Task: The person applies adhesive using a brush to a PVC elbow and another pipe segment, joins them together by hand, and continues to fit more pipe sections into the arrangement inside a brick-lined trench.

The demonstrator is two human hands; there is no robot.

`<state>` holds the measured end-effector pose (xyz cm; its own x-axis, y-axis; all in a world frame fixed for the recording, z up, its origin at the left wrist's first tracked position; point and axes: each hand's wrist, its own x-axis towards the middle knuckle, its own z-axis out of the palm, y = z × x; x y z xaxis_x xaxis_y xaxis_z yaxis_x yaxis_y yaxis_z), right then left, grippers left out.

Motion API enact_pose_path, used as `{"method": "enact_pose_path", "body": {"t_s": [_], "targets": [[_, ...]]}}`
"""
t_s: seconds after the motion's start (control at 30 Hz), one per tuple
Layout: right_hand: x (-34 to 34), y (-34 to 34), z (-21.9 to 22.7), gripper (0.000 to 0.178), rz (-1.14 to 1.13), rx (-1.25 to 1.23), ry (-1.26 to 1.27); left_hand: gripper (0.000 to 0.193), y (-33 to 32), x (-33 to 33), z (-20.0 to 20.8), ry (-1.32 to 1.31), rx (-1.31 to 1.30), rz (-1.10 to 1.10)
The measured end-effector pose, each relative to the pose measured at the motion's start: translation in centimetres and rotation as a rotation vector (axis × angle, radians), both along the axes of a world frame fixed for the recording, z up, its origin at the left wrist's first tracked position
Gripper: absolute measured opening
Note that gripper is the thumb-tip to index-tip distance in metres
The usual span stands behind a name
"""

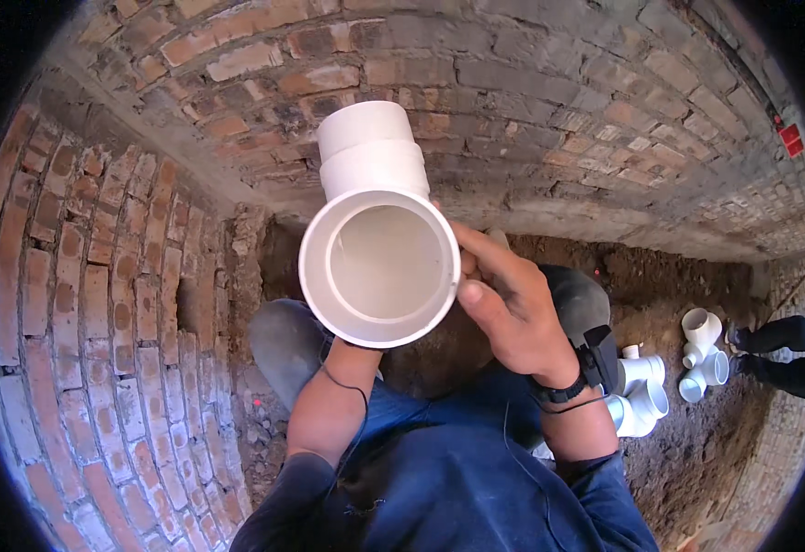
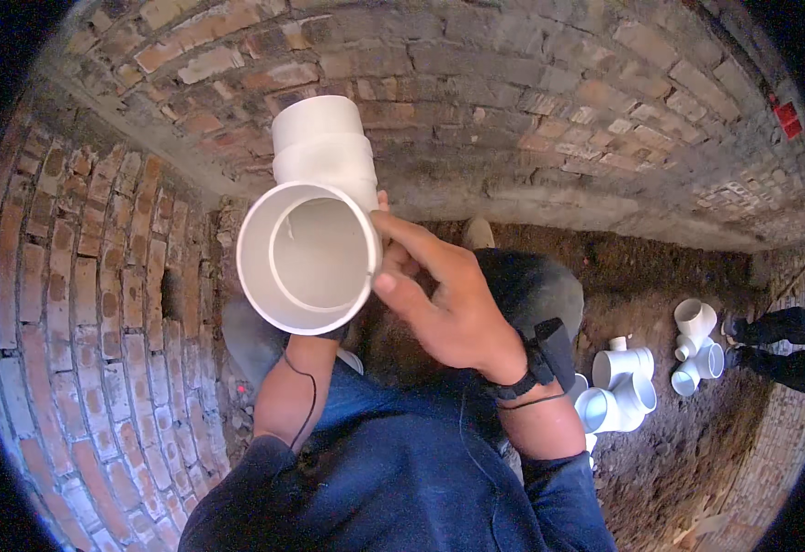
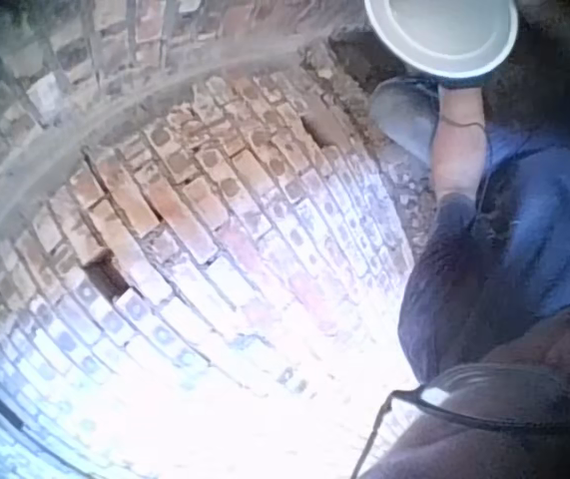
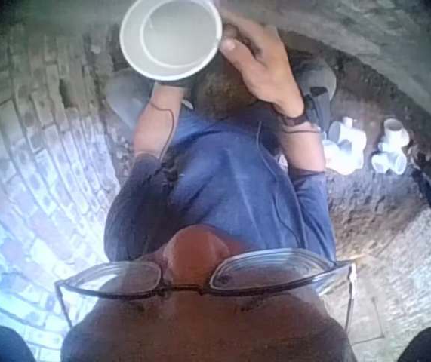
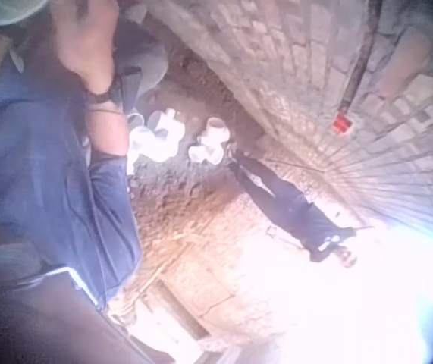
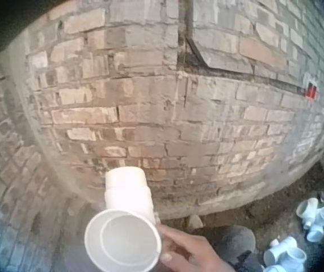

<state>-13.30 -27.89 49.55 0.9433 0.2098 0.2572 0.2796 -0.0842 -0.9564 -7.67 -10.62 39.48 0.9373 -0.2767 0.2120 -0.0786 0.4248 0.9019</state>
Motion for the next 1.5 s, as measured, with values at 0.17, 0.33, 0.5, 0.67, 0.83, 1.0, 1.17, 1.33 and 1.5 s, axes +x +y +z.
{"method": "enact_pose_path", "body": {"t_s": [0.17,0.33,0.5,0.67,0.83,1.0,1.17,1.33,1.5], "targets": [[-0.9,-1.6,-0.2,0.056,-0.039,0.058,0.144,0.070,0.0,0.7,0.7,0.504,-0.835,-0.293],[-1.4,-2.8,-0.6,0.054,-0.066,-0.091,0.199,0.091,-0.5,1.2,0.2,0.526,-0.721,-0.229],[-1.3,-4.0,-3.1,0.050,0.012,-0.018,0.460,0.085,-0.8,0.2,-0.3,0.383,-0.494,-0.065],[-1.7,-4.2,-4.5,0.050,0.033,0.025,0.284,0.090,-0.9,-0.3,0.6,0.272,-0.392,-0.150],[-2.1,-4.4,-3.7,0.049,-0.037,-0.117,0.203,0.088,-0.7,0.8,0.2,0.198,-0.258,-0.198],[-2.4,-4.8,-3.9,0.055,-0.150,-0.539,-0.075,0.094,-0.8,1.0,0.3,0.056,-0.060,-0.053],[-2.8,-4.6,-4.8,0.058,-0.160,-0.570,-0.045,0.107,-0.7,0.9,-0.3,-0.122,0.233,0.033],[-2.7,-4.8,-5.5,0.064,-0.140,-0.577,-0.132,0.107,-0.4,0.0,0.6,-0.209,0.296,0.071],[-3.2,-3.7,-3.5,0.064,-0.120,-0.578,-0.041,0.096,-0.6,0.4,0.8,-0.076,0.127,0.073]]}}
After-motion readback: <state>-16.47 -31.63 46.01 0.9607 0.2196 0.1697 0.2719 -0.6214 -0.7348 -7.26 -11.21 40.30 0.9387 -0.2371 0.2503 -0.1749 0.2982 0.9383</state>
